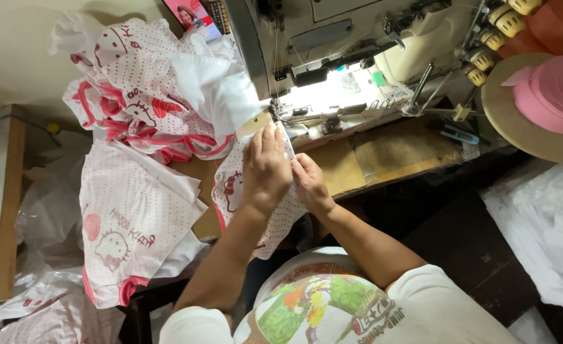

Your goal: A person is seen picking up, unfolding, and inspecting small printed garments from a pile on a sewing machine table.

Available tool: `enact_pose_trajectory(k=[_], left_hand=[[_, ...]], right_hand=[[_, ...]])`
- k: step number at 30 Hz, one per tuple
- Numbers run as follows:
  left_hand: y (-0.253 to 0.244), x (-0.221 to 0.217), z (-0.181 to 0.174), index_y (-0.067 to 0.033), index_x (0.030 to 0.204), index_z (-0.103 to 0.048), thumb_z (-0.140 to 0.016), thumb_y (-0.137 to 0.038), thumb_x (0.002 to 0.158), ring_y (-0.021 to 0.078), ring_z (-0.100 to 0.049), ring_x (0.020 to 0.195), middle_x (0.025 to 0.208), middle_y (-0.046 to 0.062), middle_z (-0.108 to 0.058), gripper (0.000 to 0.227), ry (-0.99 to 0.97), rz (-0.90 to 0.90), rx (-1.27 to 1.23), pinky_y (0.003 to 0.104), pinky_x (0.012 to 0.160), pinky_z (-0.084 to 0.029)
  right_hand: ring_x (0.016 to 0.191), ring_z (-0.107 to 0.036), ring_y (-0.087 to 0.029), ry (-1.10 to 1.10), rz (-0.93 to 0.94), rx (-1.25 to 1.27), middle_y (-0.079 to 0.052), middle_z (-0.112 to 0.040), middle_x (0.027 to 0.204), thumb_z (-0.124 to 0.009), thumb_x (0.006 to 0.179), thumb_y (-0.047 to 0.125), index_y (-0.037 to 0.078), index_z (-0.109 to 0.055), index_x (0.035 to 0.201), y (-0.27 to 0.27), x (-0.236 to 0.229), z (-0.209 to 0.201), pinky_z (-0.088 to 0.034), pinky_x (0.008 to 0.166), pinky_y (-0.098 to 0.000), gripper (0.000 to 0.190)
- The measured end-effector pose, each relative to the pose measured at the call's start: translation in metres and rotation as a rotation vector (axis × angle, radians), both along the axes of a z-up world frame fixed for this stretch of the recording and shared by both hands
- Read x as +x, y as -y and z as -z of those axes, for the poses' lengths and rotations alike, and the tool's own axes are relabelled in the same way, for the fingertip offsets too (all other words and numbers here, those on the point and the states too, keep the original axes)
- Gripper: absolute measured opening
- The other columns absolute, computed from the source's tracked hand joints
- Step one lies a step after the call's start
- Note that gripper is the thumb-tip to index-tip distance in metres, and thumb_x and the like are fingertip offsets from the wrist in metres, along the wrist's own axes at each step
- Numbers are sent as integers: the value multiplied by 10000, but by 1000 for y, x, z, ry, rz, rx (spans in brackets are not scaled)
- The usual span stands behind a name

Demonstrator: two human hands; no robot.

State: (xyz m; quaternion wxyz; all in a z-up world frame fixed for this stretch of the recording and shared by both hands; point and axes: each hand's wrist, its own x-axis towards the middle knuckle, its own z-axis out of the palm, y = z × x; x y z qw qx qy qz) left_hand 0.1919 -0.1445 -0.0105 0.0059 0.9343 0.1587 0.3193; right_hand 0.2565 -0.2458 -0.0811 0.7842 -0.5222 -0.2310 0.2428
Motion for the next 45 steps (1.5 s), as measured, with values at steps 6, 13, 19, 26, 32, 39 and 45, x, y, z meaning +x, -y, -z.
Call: enact_pose_trajectory(k=[6,13,19,26,32,39,45], left_hand=[[9,13,4,-14,1412,-591,-506,-276,975,368,-552,1319,1444,198,-578,517,17,-87,83,483,1116,-405],[12,-5,-27,0,1353,-508,-589,-204,909,374,-596,1278,1328,244,-628,495,91,-68,28,533,1082,-391],[-11,-74,79,-268,1045,-642,-567,-118,819,364,-518,1126,1231,101,-518,281,71,-148,-385,569,923,-442],[-2,-123,-14,-125,989,-805,-705,-4,713,156,-670,791,866,33,-659,317,203,123,-1057,309,798,-568],[-3,-127,1,-127,1036,-800,-708,-35,742,141,-685,830,880,47,-661,321,186,100,-1095,310,838,-575],[-1,-129,1,-128,1038,-797,-697,-37,774,164,-686,830,867,54,-652,297,155,101,-1042,326,834,-567],[-4,-133,3,-116,1052,-789,-678,-38,792,175,-692,852,886,76,-649,293,163,120,-1045,328,848,-574]], right_hand=[[591,-434,-24,-72,73,101,73,-461,637,-510,1056,122,73,-650,931,-7,0,-21,-368,545,-174,194],[696,-459,-54,-81,198,84,32,-512,762,-580,1014,101,72,-634,967,-12,5,-26,-410,650,-205,77],[731,-486,-53,-71,344,28,13,-548,821,-570,880,-50,71,-608,1014,-13,15,-12,-438,688,-193,184],[516,-437,-45,-271,-34,-13,61,-419,591,-499,1007,235,124,-661,923,17,-3,-51,-379,505,-220,213],[525,-694,-206,-428,-209,-22,-151,-693,674,-603,978,109,51,-647,988,27,1,-53,-550,492,-326,73],[603,-535,-47,-183,164,-20,1,-590,742,-646,832,-68,72,-577,1083,17,26,-9,-414,554,-161,295],[518,-509,-46,-274,8,-62,6,-499,596,-487,1004,95,46,-641,1027,36,3,-26,-398,484,-167,163]])
